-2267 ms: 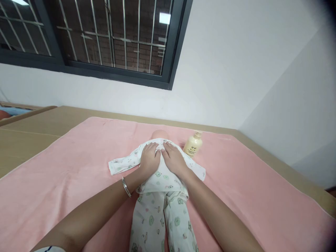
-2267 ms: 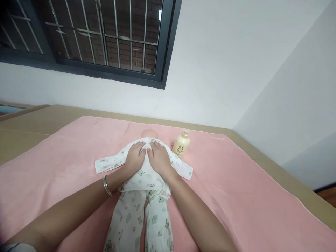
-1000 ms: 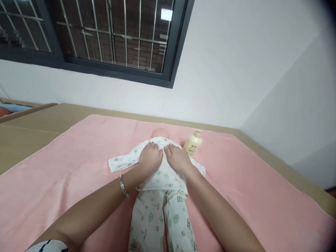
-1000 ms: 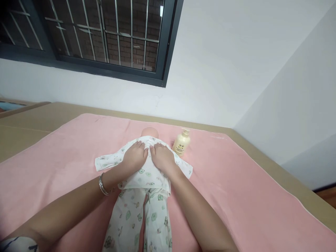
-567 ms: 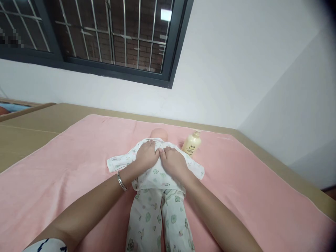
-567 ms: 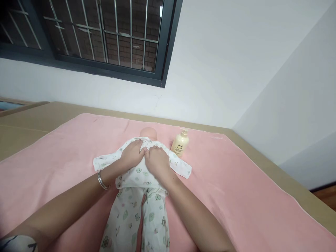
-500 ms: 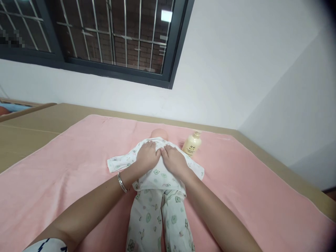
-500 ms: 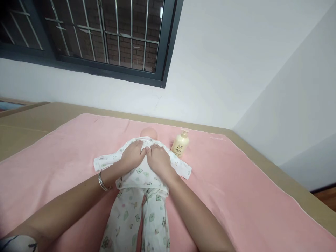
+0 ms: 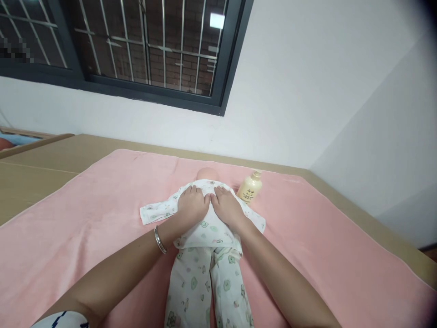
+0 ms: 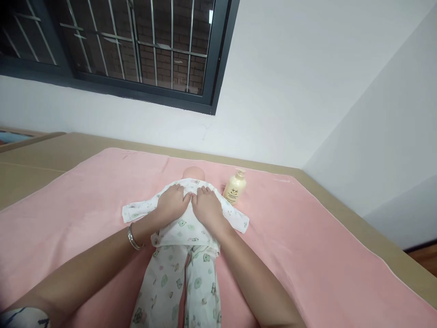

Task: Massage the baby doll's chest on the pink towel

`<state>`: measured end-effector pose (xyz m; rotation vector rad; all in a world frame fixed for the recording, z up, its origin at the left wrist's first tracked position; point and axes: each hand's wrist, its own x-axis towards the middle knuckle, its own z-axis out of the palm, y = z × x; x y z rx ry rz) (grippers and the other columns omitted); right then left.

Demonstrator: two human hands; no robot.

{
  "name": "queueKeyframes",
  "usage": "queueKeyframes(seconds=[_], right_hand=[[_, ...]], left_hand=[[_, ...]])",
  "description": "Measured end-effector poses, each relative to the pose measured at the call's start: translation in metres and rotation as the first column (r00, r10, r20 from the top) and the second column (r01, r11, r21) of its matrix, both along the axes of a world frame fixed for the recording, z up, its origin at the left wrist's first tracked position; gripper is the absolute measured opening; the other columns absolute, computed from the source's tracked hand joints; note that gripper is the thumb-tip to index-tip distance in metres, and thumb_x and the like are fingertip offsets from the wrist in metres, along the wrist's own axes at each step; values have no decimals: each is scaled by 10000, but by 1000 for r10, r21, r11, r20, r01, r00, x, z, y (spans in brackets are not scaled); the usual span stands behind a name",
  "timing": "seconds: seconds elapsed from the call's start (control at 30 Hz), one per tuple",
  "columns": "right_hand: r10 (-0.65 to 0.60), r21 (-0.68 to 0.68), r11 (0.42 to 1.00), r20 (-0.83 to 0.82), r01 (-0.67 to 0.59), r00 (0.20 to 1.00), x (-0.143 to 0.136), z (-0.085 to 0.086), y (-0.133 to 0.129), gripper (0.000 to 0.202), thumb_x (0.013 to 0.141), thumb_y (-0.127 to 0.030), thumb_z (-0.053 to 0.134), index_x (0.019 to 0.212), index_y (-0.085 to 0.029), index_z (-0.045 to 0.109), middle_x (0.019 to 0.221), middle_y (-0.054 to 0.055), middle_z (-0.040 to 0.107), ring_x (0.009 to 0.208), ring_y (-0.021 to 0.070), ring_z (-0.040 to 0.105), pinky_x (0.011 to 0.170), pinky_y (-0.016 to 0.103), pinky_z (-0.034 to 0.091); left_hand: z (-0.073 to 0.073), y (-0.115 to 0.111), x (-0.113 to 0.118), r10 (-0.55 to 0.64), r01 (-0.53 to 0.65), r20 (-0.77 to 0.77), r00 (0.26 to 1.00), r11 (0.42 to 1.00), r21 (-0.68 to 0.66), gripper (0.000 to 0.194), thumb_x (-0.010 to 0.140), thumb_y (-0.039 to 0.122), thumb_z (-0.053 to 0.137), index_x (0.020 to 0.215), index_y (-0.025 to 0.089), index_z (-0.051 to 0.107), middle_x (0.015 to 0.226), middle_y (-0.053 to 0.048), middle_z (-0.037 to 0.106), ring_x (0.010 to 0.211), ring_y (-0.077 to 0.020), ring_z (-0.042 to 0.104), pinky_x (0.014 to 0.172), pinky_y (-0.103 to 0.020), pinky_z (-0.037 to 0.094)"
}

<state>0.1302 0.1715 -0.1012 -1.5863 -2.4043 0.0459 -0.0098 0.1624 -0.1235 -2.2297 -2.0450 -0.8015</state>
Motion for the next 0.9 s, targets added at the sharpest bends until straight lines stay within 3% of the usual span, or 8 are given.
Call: queueKeyframes(seconds=[0.13, 0.23, 0.37, 0.5, 0.73, 0.9], right_hand=[[-46, -10, 999, 71, 47, 996, -12, 13, -24, 446, 1030, -265, 295, 1223, -36, 625, 1362, 230, 583, 1331, 308, 493, 1112, 395, 336], [-50, -28, 998, 40, 51, 998, -13, 17, -27, 413, 1022, -241, 304, 1174, -67, 646, 1313, 203, 623, 1287, 287, 533, 1070, 368, 367], [-30, -72, 997, -59, 26, 998, -2, 12, -6, 383, 1031, -262, 309, 1169, -122, 637, 1348, 157, 610, 1296, 242, 524, 1046, 335, 375], [-24, -61, 998, -77, 19, 997, 4, 4, 12, 402, 1031, -269, 310, 1251, -92, 596, 1411, 173, 557, 1356, 250, 461, 1092, 364, 330], [-20, 38, 999, -14, 20, 1000, -13, 1, -20, 430, 1017, -252, 318, 1251, -50, 617, 1365, 204, 590, 1334, 282, 492, 1127, 361, 307], [-26, 36, 999, -73, 28, 997, -10, -1, -12, 413, 1008, -222, 332, 1309, -93, 584, 1414, 173, 558, 1357, 255, 473, 1121, 354, 323]], left_hand=[[6, 7, -7, -36, 35, -12, 999, 997, -73, 418, 956, 359, 383, 1065, 82, 675, 1101, -191, 709, 1105, -306, 636, 966, -388, 460], [9, 2, -4, -23, 17, -72, 997, 997, -80, 441, 966, 333, 356, 1090, 50, 669, 1135, -200, 700, 1135, -307, 623, 998, -389, 442], [10, -13, 6, -38, 32, -118, 992, 998, -50, 449, 971, 325, 358, 1088, 29, 674, 1154, -227, 686, 1141, -319, 612, 1002, -409, 441], [9, -13, 5, -103, 101, -67, 992, 994, -38, 413, 965, 321, 378, 1070, 56, 677, 1169, -218, 682, 1161, -312, 605, 1009, -412, 443], [0, 20, -16, -191, 195, 70, 979, 980, -51, 441, 980, 377, 358, 1166, 96, 641, 1267, -171, 664, 1217, -291, 591, 1055, -417, 421], [-8, 7, -2, -119, 119, -28, 992, 993, 2, 439, 975, 303, 351, 1205, 35, 612, 1289, -229, 636, 1241, -327, 570, 1075, -463, 396]])
